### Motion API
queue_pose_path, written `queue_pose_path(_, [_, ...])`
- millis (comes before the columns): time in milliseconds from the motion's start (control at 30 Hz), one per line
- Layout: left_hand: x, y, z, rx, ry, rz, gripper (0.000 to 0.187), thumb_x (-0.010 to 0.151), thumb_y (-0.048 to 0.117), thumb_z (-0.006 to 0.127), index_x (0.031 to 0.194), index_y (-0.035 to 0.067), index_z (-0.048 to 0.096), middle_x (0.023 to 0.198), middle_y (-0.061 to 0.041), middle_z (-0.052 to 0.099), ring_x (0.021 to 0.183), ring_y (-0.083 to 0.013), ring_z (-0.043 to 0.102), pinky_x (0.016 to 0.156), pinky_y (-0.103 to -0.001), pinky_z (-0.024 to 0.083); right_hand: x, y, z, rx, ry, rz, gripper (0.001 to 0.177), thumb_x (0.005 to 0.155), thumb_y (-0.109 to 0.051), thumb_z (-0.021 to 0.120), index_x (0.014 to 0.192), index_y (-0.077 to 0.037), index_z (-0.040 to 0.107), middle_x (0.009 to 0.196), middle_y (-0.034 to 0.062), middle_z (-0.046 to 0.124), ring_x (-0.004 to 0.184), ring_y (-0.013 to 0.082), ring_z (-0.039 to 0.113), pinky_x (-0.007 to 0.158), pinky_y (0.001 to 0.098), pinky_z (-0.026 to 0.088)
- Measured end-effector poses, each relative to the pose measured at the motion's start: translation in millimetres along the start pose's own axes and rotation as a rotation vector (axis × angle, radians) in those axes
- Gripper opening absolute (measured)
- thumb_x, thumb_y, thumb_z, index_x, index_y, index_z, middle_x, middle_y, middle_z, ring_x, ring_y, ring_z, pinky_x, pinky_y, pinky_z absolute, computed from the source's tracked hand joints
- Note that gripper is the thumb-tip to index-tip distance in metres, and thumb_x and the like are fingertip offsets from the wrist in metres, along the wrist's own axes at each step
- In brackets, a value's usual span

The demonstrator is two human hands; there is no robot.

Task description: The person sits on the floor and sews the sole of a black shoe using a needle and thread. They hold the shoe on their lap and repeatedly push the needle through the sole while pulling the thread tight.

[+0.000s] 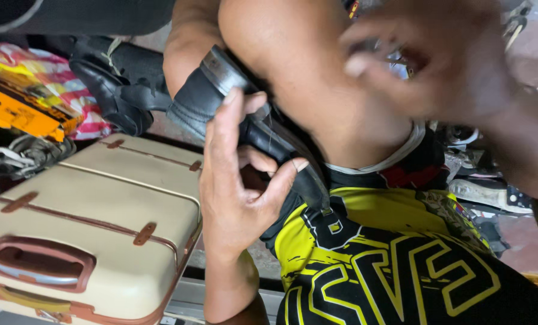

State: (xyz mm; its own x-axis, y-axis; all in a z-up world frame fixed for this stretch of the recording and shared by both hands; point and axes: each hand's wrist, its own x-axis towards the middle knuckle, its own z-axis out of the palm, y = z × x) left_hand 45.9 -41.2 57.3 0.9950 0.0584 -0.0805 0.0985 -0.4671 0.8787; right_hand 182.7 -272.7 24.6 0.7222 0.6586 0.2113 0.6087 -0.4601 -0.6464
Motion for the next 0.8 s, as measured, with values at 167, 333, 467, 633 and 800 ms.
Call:
queue_pose_path(167, [-12,-9,-4,-0.123,0.021,-0.085,0.111,0.078,-0.004,0.093,0.165,0.005,0.024,0.148,-0.016,0.058,0.071,-0.0040,0.061,0.064,-0.017,0.053,20,-19,17,-0.029,0.070,-0.454,0.018,0.083,-0.009,0.084,0.100,-0.006,0.078,0.083,0.0039,0.063,0.060,0.0145,0.062,0.048,0.0289,0.048])
queue_pose_path(333, [-28,-25,-1,-0.371,0.089,-0.043,0.114,0.081,-0.011,0.091,0.165,0.010,0.016,0.157,-0.016,0.048,0.078,-0.0050,0.061,0.066,-0.015,0.050,32,-33,34,0.109,-0.084,-0.572,0.031,0.079,-0.014,0.075,0.109,-0.010,0.079,0.091,0.0042,0.061,0.072,0.0176,0.063,0.060,0.0321,0.054])
queue_pose_path(467, [-32,-33,-3,-0.392,0.103,-0.023,0.116,0.081,-0.013,0.091,0.165,0.011,0.015,0.161,-0.017,0.046,0.076,-0.0036,0.058,0.066,-0.014,0.047,37,-36,45,-0.127,-0.155,-0.647,0.030,0.084,-0.020,0.070,0.113,-0.014,0.077,0.094,0.0009,0.062,0.080,0.0148,0.065,0.064,0.0299,0.054])
queue_pose_path(633, [-37,-38,-6,-0.402,0.092,-0.006,0.115,0.080,-0.014,0.090,0.165,0.010,0.016,0.161,-0.018,0.045,0.072,-0.0029,0.059,0.061,-0.013,0.044,32,-29,41,-0.230,0.012,-0.638,0.014,0.087,-0.017,0.077,0.098,-0.012,0.071,0.095,0.0004,0.062,0.083,0.0158,0.066,0.067,0.0302,0.055])
queue_pose_path(800, [-38,-44,-9,-0.423,0.085,0.044,0.113,0.081,-0.016,0.088,0.165,0.011,0.017,0.161,-0.016,0.046,0.071,-0.0027,0.060,0.060,-0.014,0.043,21,-1,22,-0.375,0.107,-0.509,0.009,0.098,-0.012,0.070,0.106,-0.010,0.068,0.098,0.0023,0.065,0.077,0.0179,0.063,0.063,0.0304,0.047])
